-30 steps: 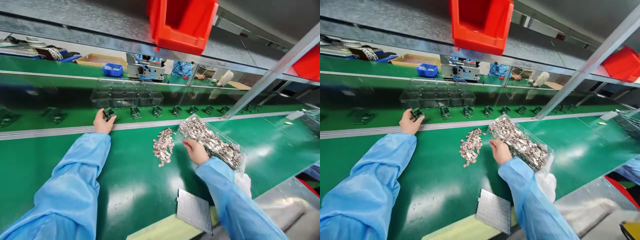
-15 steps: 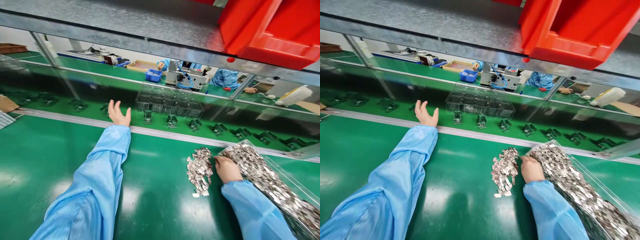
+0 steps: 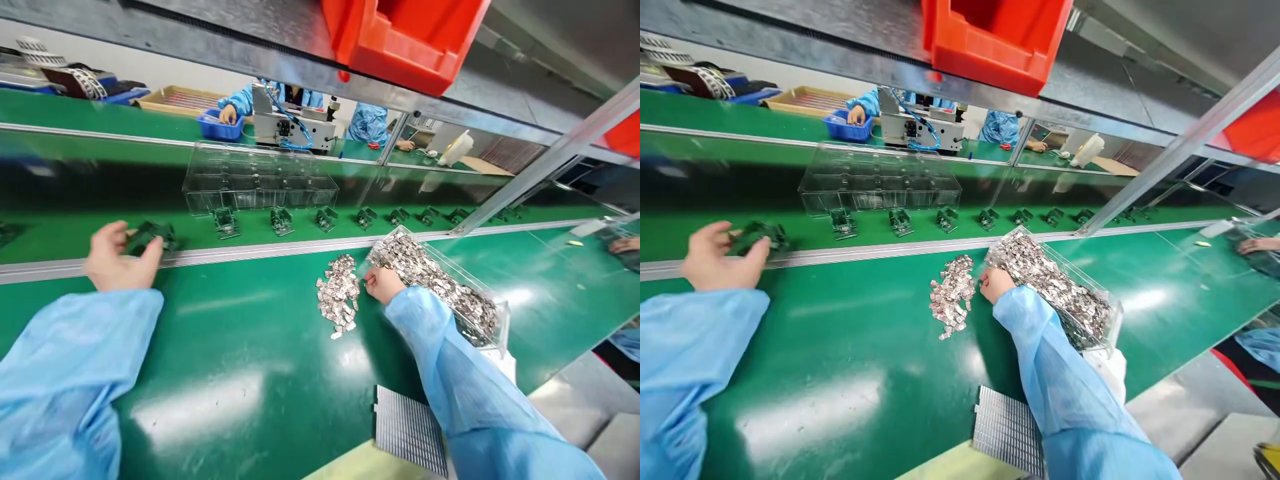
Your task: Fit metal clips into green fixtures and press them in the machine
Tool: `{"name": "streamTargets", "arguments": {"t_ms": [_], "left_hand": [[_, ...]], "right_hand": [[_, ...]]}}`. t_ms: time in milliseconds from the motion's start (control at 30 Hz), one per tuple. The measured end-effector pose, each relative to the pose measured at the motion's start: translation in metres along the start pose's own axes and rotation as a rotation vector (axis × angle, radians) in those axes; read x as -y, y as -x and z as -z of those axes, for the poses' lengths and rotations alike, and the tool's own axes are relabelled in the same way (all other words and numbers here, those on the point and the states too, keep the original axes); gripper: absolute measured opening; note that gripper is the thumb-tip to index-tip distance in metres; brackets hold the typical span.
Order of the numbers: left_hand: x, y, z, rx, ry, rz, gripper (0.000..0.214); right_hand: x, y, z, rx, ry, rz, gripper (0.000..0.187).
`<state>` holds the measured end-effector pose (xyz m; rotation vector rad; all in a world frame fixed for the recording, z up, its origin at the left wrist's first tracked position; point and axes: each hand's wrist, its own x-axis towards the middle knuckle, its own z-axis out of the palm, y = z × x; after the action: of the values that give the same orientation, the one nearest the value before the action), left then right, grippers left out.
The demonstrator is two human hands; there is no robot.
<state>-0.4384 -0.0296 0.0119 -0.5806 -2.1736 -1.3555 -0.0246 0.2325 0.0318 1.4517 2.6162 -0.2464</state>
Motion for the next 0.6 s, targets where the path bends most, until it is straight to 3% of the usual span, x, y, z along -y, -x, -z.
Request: {"name": "streamTargets", "arguments": {"t_ms": [167, 267, 433, 600], "left_hand": [[-0.050, 0.100, 0.046, 0.382, 0.101, -0.255, 0.047], [-0.072, 0.136, 0.069, 0.519, 0.134, -0.432, 0.034], [-0.083, 0.159, 0.087, 0.585, 0.132, -0.552, 0.052], [-0.079, 0.162, 0.090, 0.897, 0.170, -0.585, 0.105]], "right_hand": [[-0.006, 0.008, -0.005, 0.038, -0.081, 0.016, 0.013], [-0.008, 0.011, -0.006, 0.036, -0.112, 0.031, 0.013], [-0.020, 0.025, -0.003, -0.062, -0.152, 0.065, 0.013], [-0.028, 0.039, -0.001, -0.169, -0.111, 0.158, 0.029]]}}
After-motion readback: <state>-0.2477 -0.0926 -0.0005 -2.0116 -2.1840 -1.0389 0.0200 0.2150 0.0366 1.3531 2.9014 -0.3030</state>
